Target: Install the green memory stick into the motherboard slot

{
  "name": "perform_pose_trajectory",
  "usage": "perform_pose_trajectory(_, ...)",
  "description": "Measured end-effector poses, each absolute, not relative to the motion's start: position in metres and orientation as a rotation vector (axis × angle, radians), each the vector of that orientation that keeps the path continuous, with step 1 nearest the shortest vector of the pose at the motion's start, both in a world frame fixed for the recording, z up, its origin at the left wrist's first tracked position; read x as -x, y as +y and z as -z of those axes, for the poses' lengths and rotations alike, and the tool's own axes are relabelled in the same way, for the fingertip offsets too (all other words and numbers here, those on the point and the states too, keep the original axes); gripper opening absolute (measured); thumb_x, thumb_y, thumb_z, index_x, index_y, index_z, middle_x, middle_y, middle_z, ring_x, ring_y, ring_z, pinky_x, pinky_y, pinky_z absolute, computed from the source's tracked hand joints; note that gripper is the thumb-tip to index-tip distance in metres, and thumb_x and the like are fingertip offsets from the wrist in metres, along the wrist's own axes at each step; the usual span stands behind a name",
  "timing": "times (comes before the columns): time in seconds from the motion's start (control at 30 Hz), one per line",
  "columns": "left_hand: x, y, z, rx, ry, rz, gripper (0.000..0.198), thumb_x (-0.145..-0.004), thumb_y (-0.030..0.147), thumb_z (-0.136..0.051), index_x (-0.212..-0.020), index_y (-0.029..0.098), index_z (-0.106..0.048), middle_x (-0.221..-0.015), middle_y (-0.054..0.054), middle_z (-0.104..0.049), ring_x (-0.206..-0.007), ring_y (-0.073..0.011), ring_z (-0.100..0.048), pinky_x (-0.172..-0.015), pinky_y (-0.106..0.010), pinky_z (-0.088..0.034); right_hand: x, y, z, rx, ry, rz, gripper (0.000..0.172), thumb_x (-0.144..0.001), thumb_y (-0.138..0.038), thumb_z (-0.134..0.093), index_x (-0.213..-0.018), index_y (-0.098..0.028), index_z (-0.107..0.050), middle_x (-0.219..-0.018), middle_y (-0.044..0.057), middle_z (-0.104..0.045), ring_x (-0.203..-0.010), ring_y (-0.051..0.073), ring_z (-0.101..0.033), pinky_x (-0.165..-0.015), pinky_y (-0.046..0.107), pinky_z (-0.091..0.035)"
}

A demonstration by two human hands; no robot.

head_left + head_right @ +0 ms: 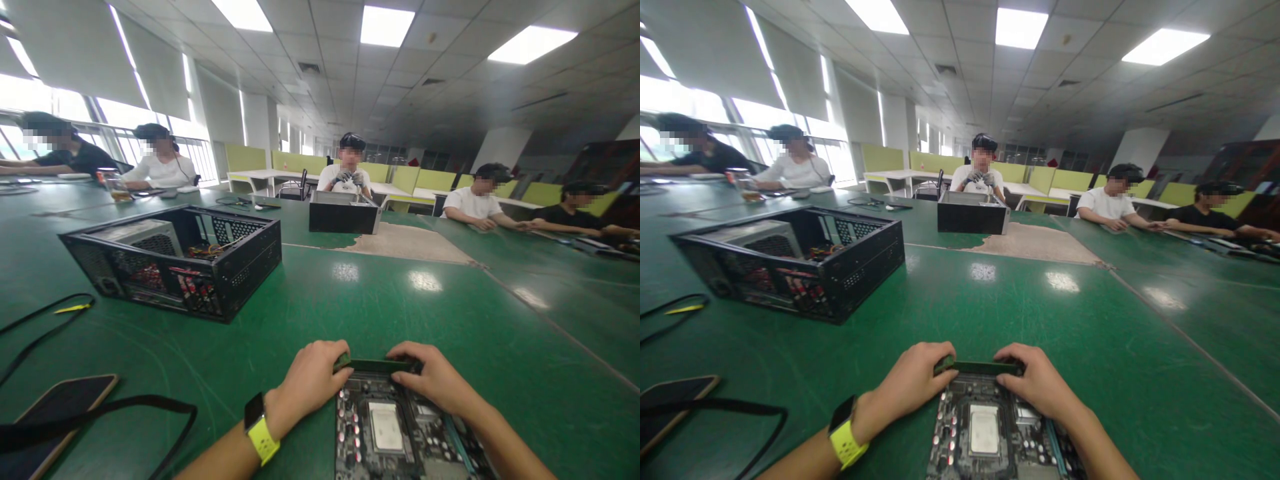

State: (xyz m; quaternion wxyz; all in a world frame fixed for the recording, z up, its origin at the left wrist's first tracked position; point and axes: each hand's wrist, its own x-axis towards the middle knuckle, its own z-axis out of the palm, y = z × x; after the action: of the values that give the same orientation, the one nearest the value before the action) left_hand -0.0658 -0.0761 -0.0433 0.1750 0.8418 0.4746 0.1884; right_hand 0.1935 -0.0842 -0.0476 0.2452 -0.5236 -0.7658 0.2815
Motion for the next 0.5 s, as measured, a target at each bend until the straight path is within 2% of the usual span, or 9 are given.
perform_pose_trajectory(0.1,0.071,-0.072,0.037,-2.323,1.309,-0.581,0.025,-0.079,0.046,-0.062,-0.088,0.023,-0.06,-0.08,-0.001,-0.066,-0.075,-0.0182,-0.059,-0.064,-0.026,-0.037,-0.195,-0.086,0.039,1.419,-2.046,-0.631,0.043,-0.074,-0.034,-0.069,-0.114,-0.021,-0.061,-0.114,0.007,-0.064,-0.104,0.023,-0.057,-0.091,0.038,-0.044)
perform_pose_trajectory(0.17,0.078,-0.066,0.033,-2.257,1.311,-0.591,0.038,-0.081,0.058,-0.055,-0.089,0.021,-0.061,-0.077,-0.001,-0.065,-0.07,-0.017,-0.057,-0.06,-0.025,-0.035,-0.186,-0.095,0.028,1.422,-1.967,-0.47,0.035,-0.079,-0.04,-0.063,-0.108,-0.021,-0.061,-0.113,0.008,-0.064,-0.104,0.023,-0.056,-0.088,0.038,-0.044)
perform_pose_trajectory(0.23,0.088,-0.056,0.032,-2.22,1.367,-0.58,0.05,-0.084,0.066,-0.043,-0.083,0.019,-0.06,-0.068,0.0,-0.06,-0.062,-0.0152,-0.053,-0.057,-0.025,-0.033,-0.167,-0.111,0.019,1.432,-1.946,-0.374,0.024,-0.087,-0.042,-0.053,-0.093,-0.021,-0.063,-0.1,0.007,-0.066,-0.095,0.022,-0.058,-0.081,0.036,-0.046)
perform_pose_trajectory(0.3,0.1,-0.045,0.037,-2.222,1.459,-0.56,0.057,-0.086,0.068,-0.032,-0.073,0.018,-0.057,-0.062,0.0,-0.055,-0.057,-0.0144,-0.049,-0.056,-0.026,-0.03,-0.141,-0.129,0.023,1.41,-2.074,-0.381,0.024,-0.087,-0.045,-0.053,-0.087,-0.023,-0.064,-0.095,0.007,-0.068,-0.09,0.023,-0.059,-0.078,0.037,-0.047)
perform_pose_trajectory(0.4,0.115,-0.031,0.05,-2.23,1.551,-0.489,0.06,-0.087,0.068,-0.029,-0.065,0.018,-0.053,-0.061,-0.001,-0.053,-0.057,-0.0148,-0.048,-0.056,-0.026,-0.029,-0.104,-0.151,0.058,1.302,-2.352,-0.433,0.031,-0.078,-0.048,-0.064,-0.102,-0.03,-0.067,-0.109,0.007,-0.069,-0.1,0.031,-0.059,-0.082,0.043,-0.047)
perform_pose_trajectory(0.5,0.124,-0.024,0.062,-2.228,1.581,-0.435,0.059,-0.087,0.067,-0.029,-0.063,0.018,-0.051,-0.06,-0.002,-0.053,-0.057,-0.0155,-0.048,-0.055,-0.026,-0.027,-0.089,-0.163,0.108,1.29,-2.409,-0.462,0.032,-0.085,-0.042,-0.056,-0.117,-0.039,-0.061,-0.121,0.003,-0.065,-0.112,0.034,-0.057,-0.084,0.047,-0.047)
